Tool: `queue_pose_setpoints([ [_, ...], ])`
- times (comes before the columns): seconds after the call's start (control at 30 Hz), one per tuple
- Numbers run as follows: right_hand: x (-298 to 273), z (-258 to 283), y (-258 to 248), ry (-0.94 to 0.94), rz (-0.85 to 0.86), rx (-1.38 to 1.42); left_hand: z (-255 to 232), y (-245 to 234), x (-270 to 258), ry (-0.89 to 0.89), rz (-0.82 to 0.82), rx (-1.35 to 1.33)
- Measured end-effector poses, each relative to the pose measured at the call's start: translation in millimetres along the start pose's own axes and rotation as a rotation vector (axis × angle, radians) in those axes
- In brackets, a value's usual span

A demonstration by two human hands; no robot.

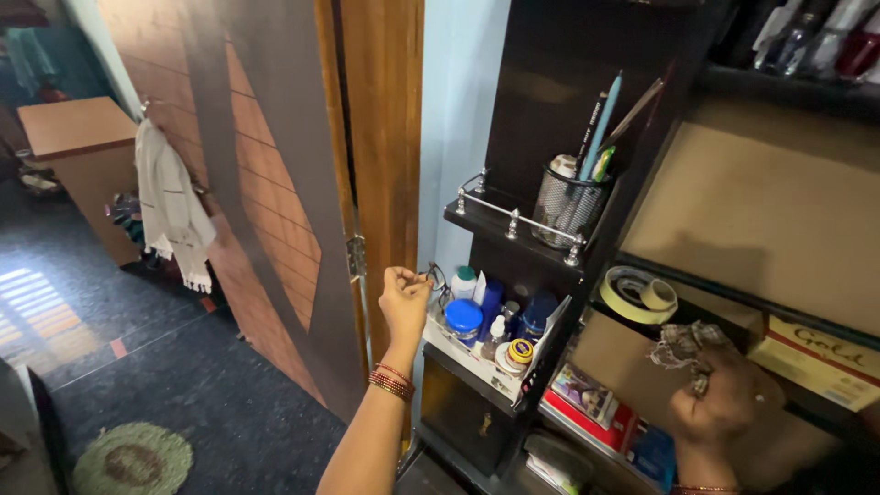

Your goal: The person wipes the surfaces of a shelving unit with a cloth and rearranges numerous personal care items including lotion bottles, small boxes, and a blue container.

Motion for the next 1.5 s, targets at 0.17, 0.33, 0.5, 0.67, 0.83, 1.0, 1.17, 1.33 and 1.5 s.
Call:
queue_pose_setpoints([
  [0.17,-6,-6,3,0.027,-0.014,-0.002,27,-1,0,-0.077,0.042,0.077],
  [0.33,-5,-3,1,-0.030,-0.062,-0.203,34,-5,-7,-0.019,0.061,0.166],
  [0.5,9,19,-13,-0.022,-0.050,-0.293,28,-15,-10,-0.090,0.048,0.415],
  [0.67,14,24,-17,-0.023,-0.058,-0.288,39,-28,-16,-0.104,0.033,0.265],
  [0.83,5,16,0,-0.030,-0.051,-0.338,0,-12,-64,0.211,-0.026,0.276],
  [1.0,4,26,5,-0.020,-0.027,-0.437,-61,50,-128,0.475,0.228,0.048],
  [1.17,5,16,-22,-0.012,0.031,-0.450,-104,88,-149,0.625,0.466,-0.008],
  [1.33,-1,16,-15,0.108,-0.046,-0.401,-141,136,-162,0.872,0.709,0.005],
  [1.5,-4,1,-19,0.013,0.000,-0.423,-150,194,-161,0.978,0.702,0.204],
])
Point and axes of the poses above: each hand's wrist, its own x-axis towards the middle knuckle, its own y-axis out of the palm, z = x × y, the point moved 2 cm from there along x, towards the middle knuckle, and after that the axes turned 11 degrees about -x, right-handed, at the moved point
